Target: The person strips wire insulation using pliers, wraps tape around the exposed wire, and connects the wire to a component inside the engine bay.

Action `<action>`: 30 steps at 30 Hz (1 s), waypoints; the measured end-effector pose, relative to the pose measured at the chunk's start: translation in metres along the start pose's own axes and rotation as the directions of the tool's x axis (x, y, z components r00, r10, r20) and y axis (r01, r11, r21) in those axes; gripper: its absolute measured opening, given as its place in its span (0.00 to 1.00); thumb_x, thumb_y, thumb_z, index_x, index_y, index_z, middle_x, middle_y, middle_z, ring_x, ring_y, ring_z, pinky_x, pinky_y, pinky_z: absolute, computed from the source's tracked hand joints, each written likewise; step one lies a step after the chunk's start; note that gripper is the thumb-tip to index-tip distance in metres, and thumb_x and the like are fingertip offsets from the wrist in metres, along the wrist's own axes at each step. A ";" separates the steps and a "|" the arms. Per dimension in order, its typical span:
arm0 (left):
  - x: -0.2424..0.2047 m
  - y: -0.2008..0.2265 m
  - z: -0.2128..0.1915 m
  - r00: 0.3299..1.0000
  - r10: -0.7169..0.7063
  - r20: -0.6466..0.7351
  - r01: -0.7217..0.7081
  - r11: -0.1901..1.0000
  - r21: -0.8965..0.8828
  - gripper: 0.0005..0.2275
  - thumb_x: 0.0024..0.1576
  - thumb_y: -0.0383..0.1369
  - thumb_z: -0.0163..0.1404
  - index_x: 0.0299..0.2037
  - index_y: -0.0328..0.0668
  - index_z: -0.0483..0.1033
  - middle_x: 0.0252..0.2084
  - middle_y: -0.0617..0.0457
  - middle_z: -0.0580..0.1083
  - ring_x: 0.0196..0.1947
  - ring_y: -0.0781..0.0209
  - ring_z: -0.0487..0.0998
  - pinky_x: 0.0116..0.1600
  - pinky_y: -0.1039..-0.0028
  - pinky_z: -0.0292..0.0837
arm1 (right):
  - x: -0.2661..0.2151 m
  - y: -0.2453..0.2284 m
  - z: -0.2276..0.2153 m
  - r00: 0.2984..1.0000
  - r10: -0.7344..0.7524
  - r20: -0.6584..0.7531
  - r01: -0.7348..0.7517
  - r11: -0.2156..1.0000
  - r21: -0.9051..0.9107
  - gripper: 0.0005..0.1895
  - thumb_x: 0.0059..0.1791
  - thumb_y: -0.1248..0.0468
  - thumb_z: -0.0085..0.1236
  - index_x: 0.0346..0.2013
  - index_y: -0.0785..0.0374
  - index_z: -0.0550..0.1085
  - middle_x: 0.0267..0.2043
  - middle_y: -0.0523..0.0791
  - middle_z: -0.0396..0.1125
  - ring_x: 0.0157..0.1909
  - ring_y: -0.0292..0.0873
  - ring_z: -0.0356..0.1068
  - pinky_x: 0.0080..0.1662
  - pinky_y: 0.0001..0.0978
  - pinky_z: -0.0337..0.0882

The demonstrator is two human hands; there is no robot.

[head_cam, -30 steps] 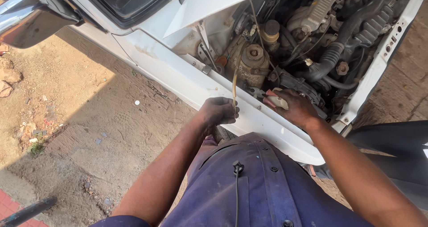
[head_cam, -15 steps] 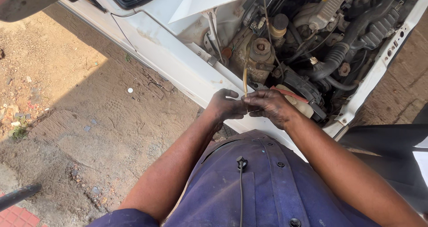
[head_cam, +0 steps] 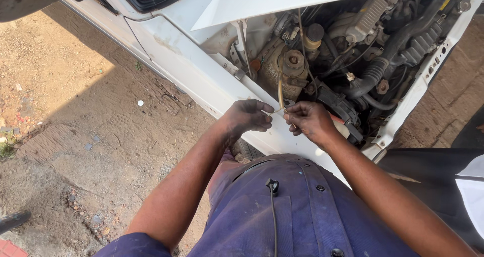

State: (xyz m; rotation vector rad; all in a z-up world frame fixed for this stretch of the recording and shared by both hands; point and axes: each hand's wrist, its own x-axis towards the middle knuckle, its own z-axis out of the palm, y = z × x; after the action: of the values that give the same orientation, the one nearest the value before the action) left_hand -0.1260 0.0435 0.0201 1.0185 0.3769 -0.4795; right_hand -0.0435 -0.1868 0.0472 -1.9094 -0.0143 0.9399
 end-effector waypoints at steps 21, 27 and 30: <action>-0.028 -0.042 0.017 0.978 0.161 -0.129 -0.121 0.954 0.273 0.12 0.60 0.29 0.51 0.53 0.34 0.77 0.34 0.50 0.82 0.33 0.66 0.85 0.42 0.75 0.81 | 0.177 -0.066 0.013 0.803 -0.533 0.265 0.443 0.237 -0.865 0.18 0.48 0.63 0.60 0.54 0.56 0.78 0.59 0.50 0.70 0.62 0.58 0.66 0.58 0.53 0.67; -0.038 -0.034 -0.003 0.986 0.087 -0.139 -0.036 0.943 0.330 0.14 0.56 0.31 0.57 0.52 0.36 0.78 0.32 0.50 0.82 0.32 0.64 0.84 0.40 0.74 0.79 | 0.208 -0.052 0.035 0.910 -0.403 0.100 0.178 0.160 -0.971 0.16 0.46 0.56 0.65 0.48 0.49 0.80 0.53 0.47 0.72 0.58 0.51 0.68 0.63 0.58 0.58; -0.037 -0.029 -0.007 0.986 0.097 -0.137 -0.048 0.944 0.326 0.14 0.56 0.31 0.58 0.52 0.36 0.78 0.32 0.50 0.82 0.32 0.65 0.83 0.41 0.74 0.79 | 0.212 -0.043 0.029 0.909 -0.394 -0.134 0.050 0.424 -0.904 0.14 0.50 0.54 0.66 0.48 0.53 0.80 0.52 0.48 0.75 0.54 0.52 0.74 0.54 0.47 0.74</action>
State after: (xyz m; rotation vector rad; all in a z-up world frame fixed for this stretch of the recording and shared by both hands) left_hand -0.1729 0.0450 0.0150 1.3877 0.4025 -0.4055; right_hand 0.1034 -0.0611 -0.0538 -2.9427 -0.7038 0.3718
